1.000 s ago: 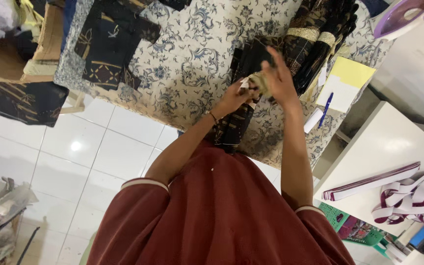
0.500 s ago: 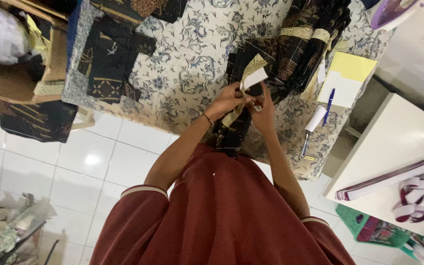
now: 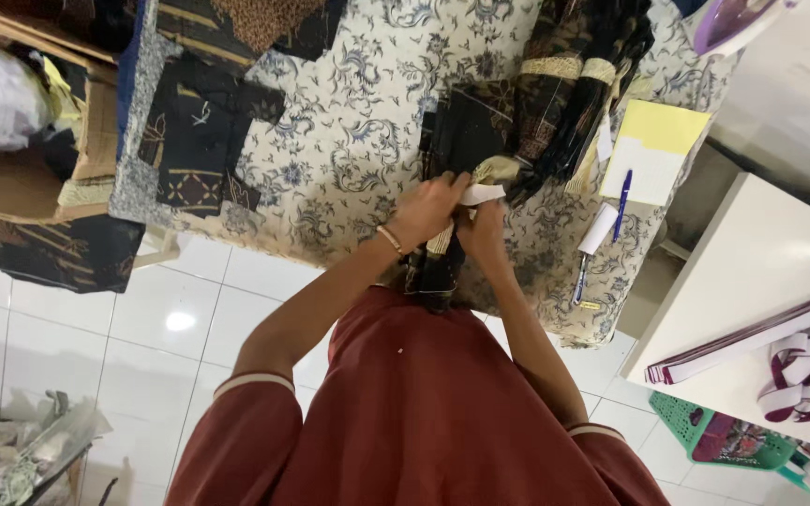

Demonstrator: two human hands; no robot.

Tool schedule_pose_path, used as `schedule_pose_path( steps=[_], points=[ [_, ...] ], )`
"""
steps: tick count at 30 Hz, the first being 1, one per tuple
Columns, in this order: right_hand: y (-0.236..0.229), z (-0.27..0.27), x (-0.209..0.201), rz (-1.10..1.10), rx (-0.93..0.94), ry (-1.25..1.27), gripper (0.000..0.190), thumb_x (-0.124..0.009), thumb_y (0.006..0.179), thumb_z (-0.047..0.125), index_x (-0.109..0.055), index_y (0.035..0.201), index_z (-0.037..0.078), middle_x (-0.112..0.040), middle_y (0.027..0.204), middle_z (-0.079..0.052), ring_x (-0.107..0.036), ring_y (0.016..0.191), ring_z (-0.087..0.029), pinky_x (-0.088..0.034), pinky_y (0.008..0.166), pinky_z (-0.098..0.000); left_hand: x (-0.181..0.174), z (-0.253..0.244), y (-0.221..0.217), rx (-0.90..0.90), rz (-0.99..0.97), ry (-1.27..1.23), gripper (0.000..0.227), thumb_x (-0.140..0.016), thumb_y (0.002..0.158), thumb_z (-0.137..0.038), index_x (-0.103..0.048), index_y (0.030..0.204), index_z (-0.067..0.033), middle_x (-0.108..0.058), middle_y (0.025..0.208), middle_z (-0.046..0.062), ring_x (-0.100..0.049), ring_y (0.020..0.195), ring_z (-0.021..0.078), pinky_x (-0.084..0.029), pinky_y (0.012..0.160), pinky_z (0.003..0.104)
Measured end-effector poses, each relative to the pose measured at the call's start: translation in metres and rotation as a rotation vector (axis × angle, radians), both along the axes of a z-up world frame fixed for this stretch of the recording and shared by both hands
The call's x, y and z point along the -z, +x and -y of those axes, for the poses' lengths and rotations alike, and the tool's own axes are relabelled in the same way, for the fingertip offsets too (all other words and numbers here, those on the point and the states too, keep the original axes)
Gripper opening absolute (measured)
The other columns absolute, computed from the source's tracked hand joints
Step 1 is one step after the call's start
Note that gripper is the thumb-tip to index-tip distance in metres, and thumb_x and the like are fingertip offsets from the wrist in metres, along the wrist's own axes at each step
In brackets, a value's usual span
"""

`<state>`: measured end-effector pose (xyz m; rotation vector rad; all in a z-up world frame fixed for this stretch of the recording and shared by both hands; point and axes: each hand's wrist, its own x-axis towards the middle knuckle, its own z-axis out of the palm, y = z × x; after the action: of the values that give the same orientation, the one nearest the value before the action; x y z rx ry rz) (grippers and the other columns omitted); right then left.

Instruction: The person folds a dark patterned fabric, ties it with a gold ribbon, writes on a small white label, and attaches the label to the wrapped bundle. The person repeats the process with another fabric piece, using ribbon and labels to finish each bundle.

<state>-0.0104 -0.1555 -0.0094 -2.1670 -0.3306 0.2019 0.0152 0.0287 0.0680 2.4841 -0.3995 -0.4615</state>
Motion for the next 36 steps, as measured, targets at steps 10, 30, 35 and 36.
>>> schedule_pose_path(
  steps=[10, 30, 35, 36],
  points=[
    [0.009, 0.059, 0.092, 0.271, -0.343, -0.311, 0.009, -0.067, 0.088, 0.001, -0.07, 0.096, -0.003, -0.068, 0.095, -0.015, -0.065, 0.084, -0.033, -0.054, 0.074, -0.0429, 0.055, -0.005, -0.022, 0.086, 0.563, -0.212, 0.03, -0.072, 0.093, -0.003, -0.063, 0.122, 0.0007, -0.06, 0.117, 0.015, -0.069, 0.108, 0.0303, -0.062, 0.078, 0.035],
    [0.011, 0.02, -0.022, 0.24, -0.134, -0.641, 0.036, -0.062, 0.092, 0.004, -0.066, 0.127, 0.004, -0.071, 0.106, -0.019, -0.065, 0.101, -0.036, -0.05, 0.085, -0.0455, 0.057, 0.014, -0.065, -0.524, 0.085, -0.252, 0.029, -0.074, 0.096, -0.011, -0.053, 0.079, -0.0032, -0.053, 0.077, 0.013, -0.054, 0.074, 0.0298, -0.044, 0.094, 0.041],
    [-0.028, 0.016, 0.028, -0.416, 0.353, 0.051, 0.034, -0.059, 0.114, 0.029, -0.058, 0.129, -0.001, -0.067, 0.101, -0.02, -0.062, 0.089, -0.028, -0.052, 0.077, -0.0396, 0.06, 0.011, -0.046, -0.92, -0.072, -0.612, 0.054, -0.077, 0.088, -0.039, -0.056, 0.117, 0.0006, -0.063, 0.113, 0.018, -0.063, 0.105, 0.0328, -0.051, 0.094, 0.046],
    [-0.034, 0.017, 0.036, -0.494, 0.371, 0.085, 0.038, -0.062, 0.116, 0.035, -0.062, 0.126, -0.002, -0.065, 0.1, -0.023, -0.059, 0.089, -0.029, -0.051, 0.078, -0.0407, 0.061, 0.011, -0.044, -0.993, -0.216, -0.707, 0.067, -0.078, 0.086, -0.048, -0.055, 0.125, 0.0022, -0.066, 0.119, 0.019, -0.065, 0.109, 0.0315, -0.052, 0.097, 0.046]
  ],
)
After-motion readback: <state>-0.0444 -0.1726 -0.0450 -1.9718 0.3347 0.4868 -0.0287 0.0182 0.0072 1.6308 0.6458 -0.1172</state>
